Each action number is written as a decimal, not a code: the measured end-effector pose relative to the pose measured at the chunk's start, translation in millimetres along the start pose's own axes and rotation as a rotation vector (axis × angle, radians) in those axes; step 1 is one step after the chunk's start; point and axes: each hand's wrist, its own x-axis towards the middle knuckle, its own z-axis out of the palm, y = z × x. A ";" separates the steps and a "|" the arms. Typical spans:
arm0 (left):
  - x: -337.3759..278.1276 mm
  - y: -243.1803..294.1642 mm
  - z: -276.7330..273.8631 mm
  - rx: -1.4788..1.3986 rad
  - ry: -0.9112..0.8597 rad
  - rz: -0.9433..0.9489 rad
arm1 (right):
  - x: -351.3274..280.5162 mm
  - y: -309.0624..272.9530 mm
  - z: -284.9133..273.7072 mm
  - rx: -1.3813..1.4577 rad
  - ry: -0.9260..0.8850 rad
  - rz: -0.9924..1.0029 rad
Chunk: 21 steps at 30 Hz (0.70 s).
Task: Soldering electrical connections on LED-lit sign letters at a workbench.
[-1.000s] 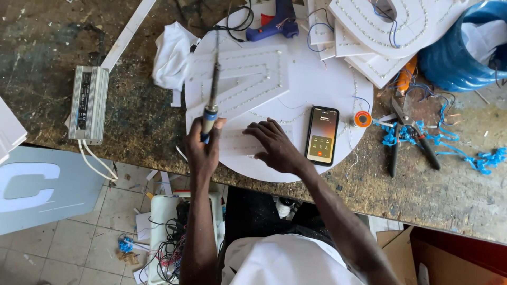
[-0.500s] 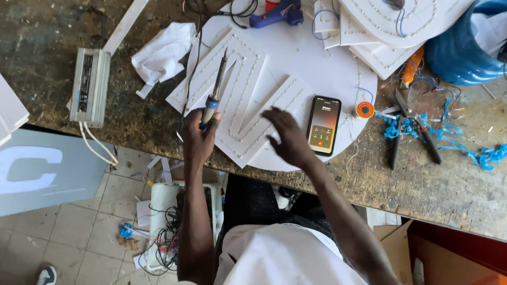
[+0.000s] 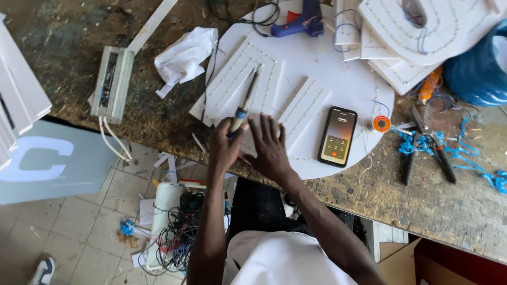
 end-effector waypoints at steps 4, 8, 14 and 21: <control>-8.7 15.1 9.9 -0.164 -0.089 -0.080 | -1.4 22.3 1.0 -0.043 0.037 0.060; -14.2 28.8 32.4 -0.264 -0.163 -0.125 | -7.1 36.8 -29.0 -0.004 -0.055 0.105; -9.6 38.7 38.7 -0.390 -0.308 -0.094 | -28.9 76.6 -10.1 -0.023 0.067 -0.006; -15.7 28.8 14.0 -0.362 -0.308 -0.113 | -41.6 77.9 -39.8 0.041 0.014 0.091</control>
